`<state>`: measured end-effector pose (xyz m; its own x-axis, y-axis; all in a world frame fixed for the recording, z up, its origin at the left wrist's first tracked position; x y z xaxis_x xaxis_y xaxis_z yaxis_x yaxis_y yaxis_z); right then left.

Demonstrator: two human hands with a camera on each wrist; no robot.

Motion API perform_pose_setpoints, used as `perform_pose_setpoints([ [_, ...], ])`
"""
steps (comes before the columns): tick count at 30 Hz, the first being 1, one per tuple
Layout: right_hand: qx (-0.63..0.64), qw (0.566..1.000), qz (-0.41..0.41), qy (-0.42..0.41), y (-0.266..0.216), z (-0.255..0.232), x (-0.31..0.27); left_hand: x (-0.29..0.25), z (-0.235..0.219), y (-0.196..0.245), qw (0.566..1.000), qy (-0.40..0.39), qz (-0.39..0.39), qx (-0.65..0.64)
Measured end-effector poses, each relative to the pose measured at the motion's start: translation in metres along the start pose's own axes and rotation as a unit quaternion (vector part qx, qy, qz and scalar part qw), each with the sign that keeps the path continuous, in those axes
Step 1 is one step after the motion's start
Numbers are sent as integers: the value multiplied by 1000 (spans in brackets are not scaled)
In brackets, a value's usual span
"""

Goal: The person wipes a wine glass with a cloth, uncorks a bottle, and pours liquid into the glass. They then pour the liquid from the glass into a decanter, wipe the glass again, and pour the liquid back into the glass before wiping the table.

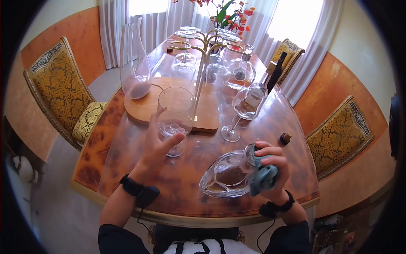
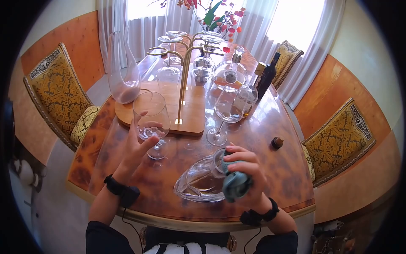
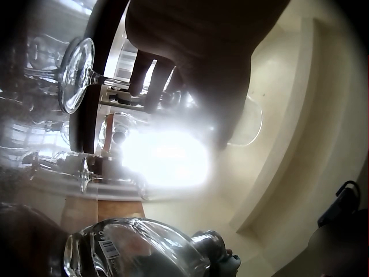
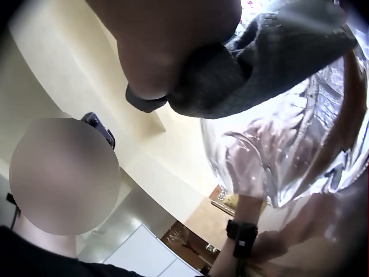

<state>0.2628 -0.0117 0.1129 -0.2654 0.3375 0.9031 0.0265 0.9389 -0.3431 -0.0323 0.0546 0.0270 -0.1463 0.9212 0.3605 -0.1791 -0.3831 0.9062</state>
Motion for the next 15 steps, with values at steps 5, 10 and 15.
perform_pose_setpoints([
  [5,34,987,151,33,8,-26,35,1,-2,-2,1000,-2,7,22],
  [10,-66,976,100,-181,-22,3,86,1,0,1,1000,-1,7,27],
  [15,-115,922,83,-361,2,56,66,1,-3,0,999,6,12,35],
])
Point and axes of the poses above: each hand's wrist, its own x-axis towards the middle knuckle, its own z-axis out of the palm, y = z × x, the point moved 8 cm from there along x, towards the middle knuckle, and after that the axes turned 4 degrees about y, right-handed, at the moved point
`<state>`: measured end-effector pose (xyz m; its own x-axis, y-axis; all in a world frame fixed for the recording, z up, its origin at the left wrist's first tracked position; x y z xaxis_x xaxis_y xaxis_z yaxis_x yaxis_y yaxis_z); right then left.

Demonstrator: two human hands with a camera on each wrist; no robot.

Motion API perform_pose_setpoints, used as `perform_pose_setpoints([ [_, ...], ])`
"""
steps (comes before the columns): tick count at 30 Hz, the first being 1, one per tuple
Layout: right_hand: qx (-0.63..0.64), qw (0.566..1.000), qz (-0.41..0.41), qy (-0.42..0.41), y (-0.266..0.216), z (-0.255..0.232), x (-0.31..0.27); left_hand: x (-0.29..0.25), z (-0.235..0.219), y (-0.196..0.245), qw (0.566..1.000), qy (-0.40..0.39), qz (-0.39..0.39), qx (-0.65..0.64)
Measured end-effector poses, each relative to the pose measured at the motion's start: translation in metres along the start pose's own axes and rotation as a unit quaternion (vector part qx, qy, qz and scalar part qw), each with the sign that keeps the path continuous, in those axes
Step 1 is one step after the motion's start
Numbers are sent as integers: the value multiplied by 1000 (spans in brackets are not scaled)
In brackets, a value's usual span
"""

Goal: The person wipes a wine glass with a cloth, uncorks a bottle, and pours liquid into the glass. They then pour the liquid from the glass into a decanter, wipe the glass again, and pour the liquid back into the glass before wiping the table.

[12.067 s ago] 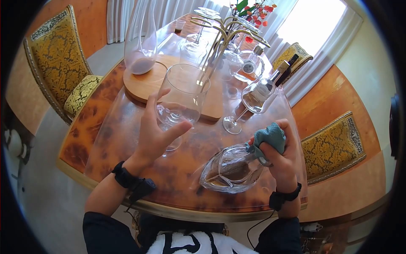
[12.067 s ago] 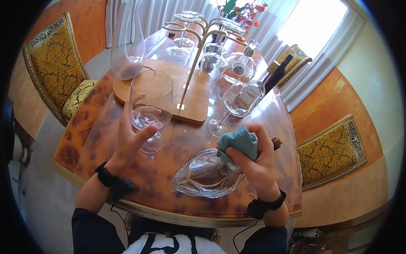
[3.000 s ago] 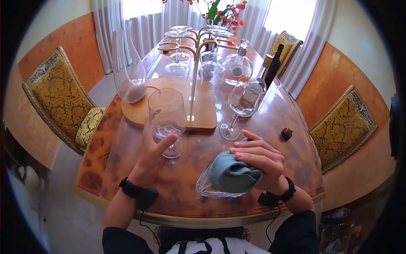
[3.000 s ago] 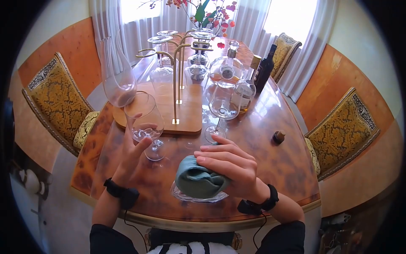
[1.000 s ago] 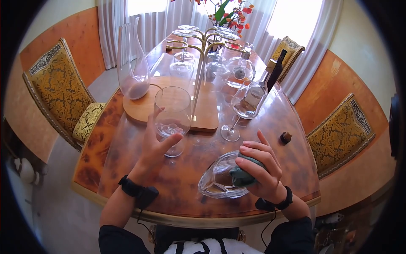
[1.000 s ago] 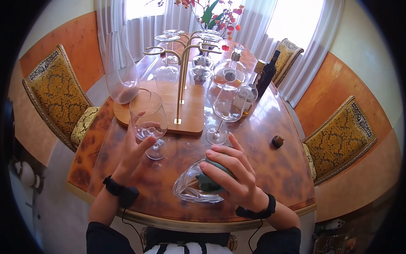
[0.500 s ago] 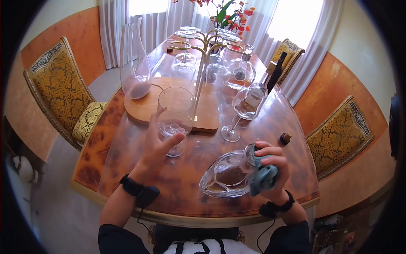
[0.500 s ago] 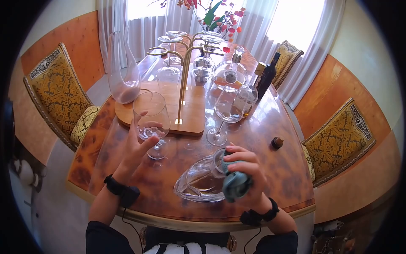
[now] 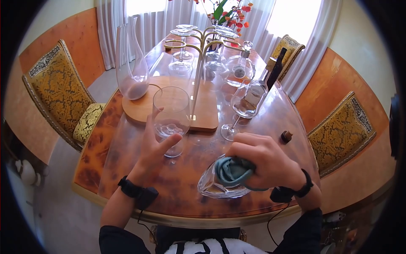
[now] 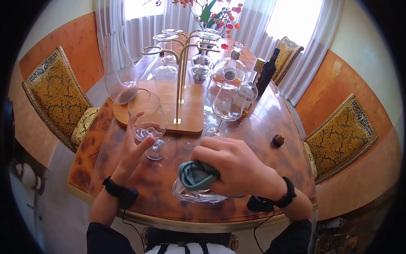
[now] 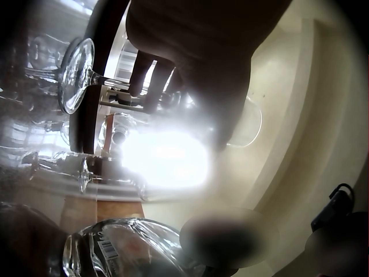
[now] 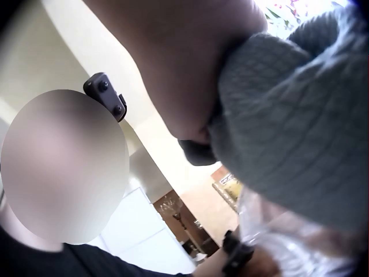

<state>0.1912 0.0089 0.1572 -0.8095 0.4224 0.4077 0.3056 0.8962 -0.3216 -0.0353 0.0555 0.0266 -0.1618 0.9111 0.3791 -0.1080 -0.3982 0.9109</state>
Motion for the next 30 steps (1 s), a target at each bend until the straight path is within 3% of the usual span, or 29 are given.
perform_pose_setpoints([
  [7,50,997,49,-26,4,0,14,-1,2,4,1000,2,-10,2],
  [12,79,988,80,-103,11,12,26,-2,3,6,1000,6,-18,-7],
  [16,108,987,83,-85,17,14,27,-3,4,6,1000,10,-25,-14],
  [19,108,981,129,-93,24,13,29,-2,3,5,1000,6,-23,-13],
  [21,164,958,215,-93,34,13,29,-1,3,6,1000,1,-13,-7],
  [25,170,962,199,-77,49,18,28,-1,2,5,1000,6,-10,-10],
  [30,317,924,207,-52,50,18,21,0,3,2,999,0,-18,-36],
])
Point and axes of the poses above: each hand's wrist, its own x-axis towards the middle knuckle, its own z-axis out of the palm, y = z × x, the point moved 8 cm from there along x, towards the middle knuckle, and after that the axes turned 4 degrees about y, right-handed, at the moved point
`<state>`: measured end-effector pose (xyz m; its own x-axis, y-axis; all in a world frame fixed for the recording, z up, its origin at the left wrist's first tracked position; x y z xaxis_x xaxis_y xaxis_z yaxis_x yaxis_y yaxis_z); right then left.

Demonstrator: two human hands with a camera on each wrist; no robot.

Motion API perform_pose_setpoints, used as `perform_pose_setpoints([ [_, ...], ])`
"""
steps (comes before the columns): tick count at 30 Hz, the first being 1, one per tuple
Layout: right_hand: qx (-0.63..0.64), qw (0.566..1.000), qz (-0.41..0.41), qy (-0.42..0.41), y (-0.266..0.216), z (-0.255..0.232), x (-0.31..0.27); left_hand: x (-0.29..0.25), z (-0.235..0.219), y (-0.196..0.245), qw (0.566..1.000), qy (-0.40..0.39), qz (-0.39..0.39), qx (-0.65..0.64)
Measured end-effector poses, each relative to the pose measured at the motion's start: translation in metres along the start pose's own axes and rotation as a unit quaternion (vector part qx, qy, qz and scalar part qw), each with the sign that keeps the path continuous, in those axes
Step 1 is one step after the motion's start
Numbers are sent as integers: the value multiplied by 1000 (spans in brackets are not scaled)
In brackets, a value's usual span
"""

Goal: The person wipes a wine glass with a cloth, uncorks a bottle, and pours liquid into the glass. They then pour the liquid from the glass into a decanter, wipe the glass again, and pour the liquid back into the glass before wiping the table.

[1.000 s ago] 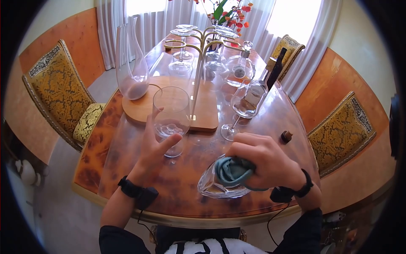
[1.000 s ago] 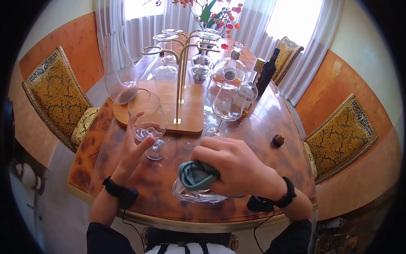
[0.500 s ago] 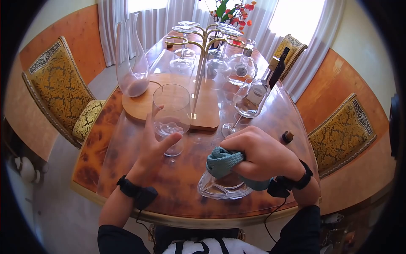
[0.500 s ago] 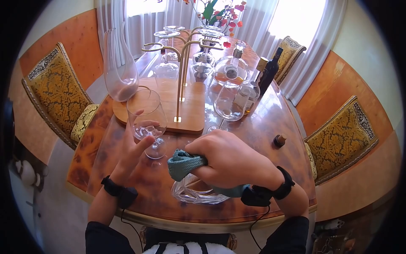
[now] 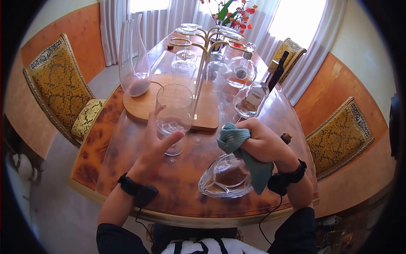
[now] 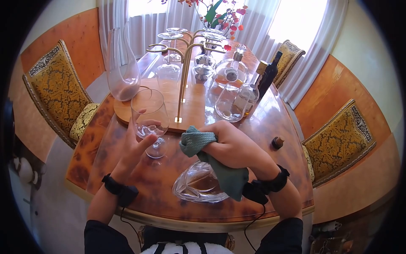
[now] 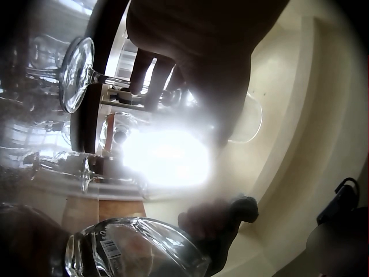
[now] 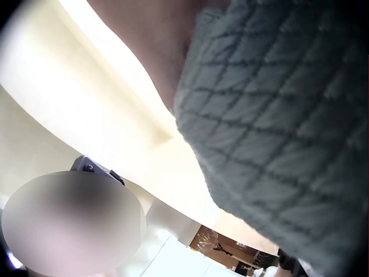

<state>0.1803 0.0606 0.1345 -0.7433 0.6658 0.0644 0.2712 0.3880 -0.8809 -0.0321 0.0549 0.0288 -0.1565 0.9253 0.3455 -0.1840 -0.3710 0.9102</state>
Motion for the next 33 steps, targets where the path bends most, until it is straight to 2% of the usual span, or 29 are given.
perform_pose_setpoints([
  [4,70,997,23,4,9,0,-4,-2,1,3,1000,2,-6,-8],
  [6,118,991,44,38,15,-4,-7,-2,2,4,1000,4,-12,-17],
  [10,98,993,13,64,13,-7,-10,0,-1,1,1000,-1,3,1],
  [12,-25,989,-46,140,2,-16,-14,0,-2,1,1000,0,8,24],
  [13,-25,989,-46,140,0,-16,-14,0,-2,0,1000,1,8,24],
  [15,-171,967,-79,173,-14,-18,-18,0,-2,0,1000,-4,9,22],
  [16,-171,967,-79,174,-16,-17,-19,0,-1,0,1000,-5,9,22],
  [18,-261,940,-106,191,-28,-15,-22,-1,0,3,1000,-5,6,14],
  [19,-262,940,-106,191,-30,-14,-23,-1,0,2,1000,-5,6,14],
  [21,-358,897,-126,228,-39,-13,-29,-1,0,0,1000,-9,4,11],
  [25,-363,888,-144,242,-42,-11,-35,-1,0,0,1000,-7,3,8],
  [28,-335,900,-158,228,-41,-10,-37,-1,-1,-2,1000,-5,5,13],
  [33,-300,921,-189,159,-41,-3,-40,-1,-1,-1,1000,-1,1,10],
])
Point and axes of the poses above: each hand's wrist, its own x-axis towards the middle knuckle, its own z-axis out of the palm, y = z × x, the point moved 8 cm from there along x, towards the middle knuckle, and after that the axes turned 4 degrees about y, right-handed, at the moved point
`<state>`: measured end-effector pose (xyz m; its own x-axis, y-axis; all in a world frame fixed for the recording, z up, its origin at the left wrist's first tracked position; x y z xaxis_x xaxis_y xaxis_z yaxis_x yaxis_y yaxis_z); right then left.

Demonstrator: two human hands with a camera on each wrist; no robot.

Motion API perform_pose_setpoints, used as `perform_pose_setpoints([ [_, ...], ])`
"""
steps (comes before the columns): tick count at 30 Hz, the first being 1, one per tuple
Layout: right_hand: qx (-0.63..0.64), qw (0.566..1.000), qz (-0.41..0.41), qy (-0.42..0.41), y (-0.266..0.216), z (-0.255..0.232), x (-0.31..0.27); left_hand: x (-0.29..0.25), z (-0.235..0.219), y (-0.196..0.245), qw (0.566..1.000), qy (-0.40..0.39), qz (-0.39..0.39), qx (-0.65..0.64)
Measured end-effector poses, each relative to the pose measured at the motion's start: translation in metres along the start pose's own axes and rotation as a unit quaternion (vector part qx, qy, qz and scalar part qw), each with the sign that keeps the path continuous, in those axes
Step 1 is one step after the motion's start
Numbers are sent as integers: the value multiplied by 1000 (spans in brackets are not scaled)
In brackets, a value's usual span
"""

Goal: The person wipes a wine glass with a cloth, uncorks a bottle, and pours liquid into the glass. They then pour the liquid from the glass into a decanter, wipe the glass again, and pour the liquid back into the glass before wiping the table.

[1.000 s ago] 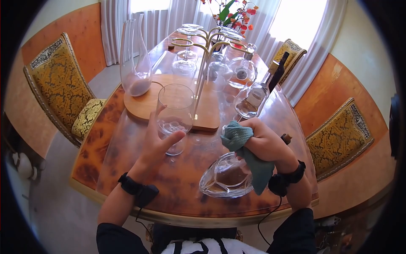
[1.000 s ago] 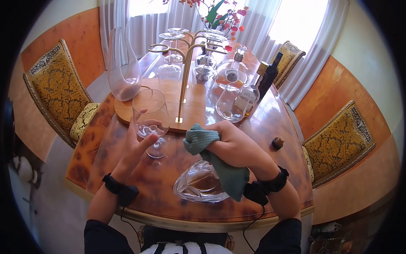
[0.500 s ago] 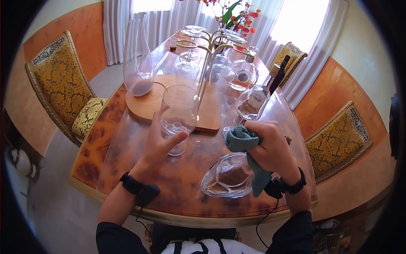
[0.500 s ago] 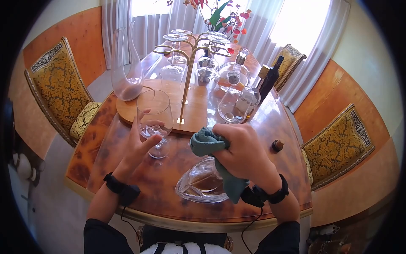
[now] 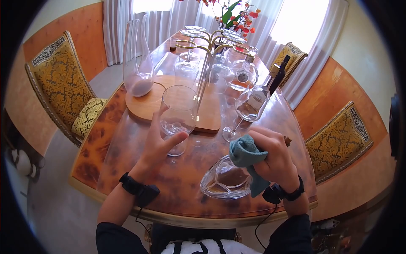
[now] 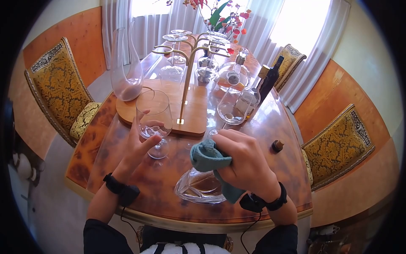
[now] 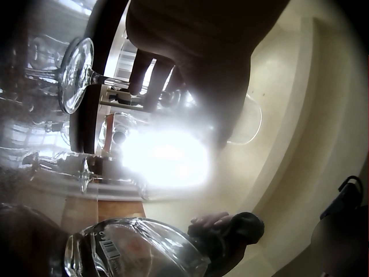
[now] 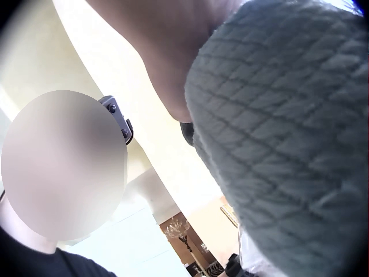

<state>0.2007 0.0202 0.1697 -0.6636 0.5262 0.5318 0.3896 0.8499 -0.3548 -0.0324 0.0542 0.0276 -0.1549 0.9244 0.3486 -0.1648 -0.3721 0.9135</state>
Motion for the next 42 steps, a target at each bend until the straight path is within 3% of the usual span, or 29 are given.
perform_pose_setpoints([
  [4,-38,999,-28,-13,-8,6,-10,0,0,-1,1000,2,-4,-1],
  [7,-146,987,-58,40,-20,7,-16,0,1,0,1000,-1,-3,-5],
  [13,-202,968,-88,122,-31,11,-27,-2,2,5,1000,10,-19,-1],
  [25,-88,965,-104,222,-10,19,-78,-1,2,3,1000,4,-9,-10],
  [35,-86,970,-97,204,3,24,-118,-1,1,5,1000,6,1,1],
  [42,-87,958,-67,264,30,4,-146,-1,1,6,1000,7,5,24],
])
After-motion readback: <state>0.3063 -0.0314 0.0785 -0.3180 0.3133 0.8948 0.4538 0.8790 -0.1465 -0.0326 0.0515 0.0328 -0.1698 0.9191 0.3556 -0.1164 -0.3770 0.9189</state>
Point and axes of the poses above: each hand's wrist, its own x-axis towards the middle knuckle, its own z-axis out of the palm, y = z × x, the point moved 8 cm from there along x, towards the middle knuckle, and after that the axes turned 4 degrees about y, right-handed, at the moved point
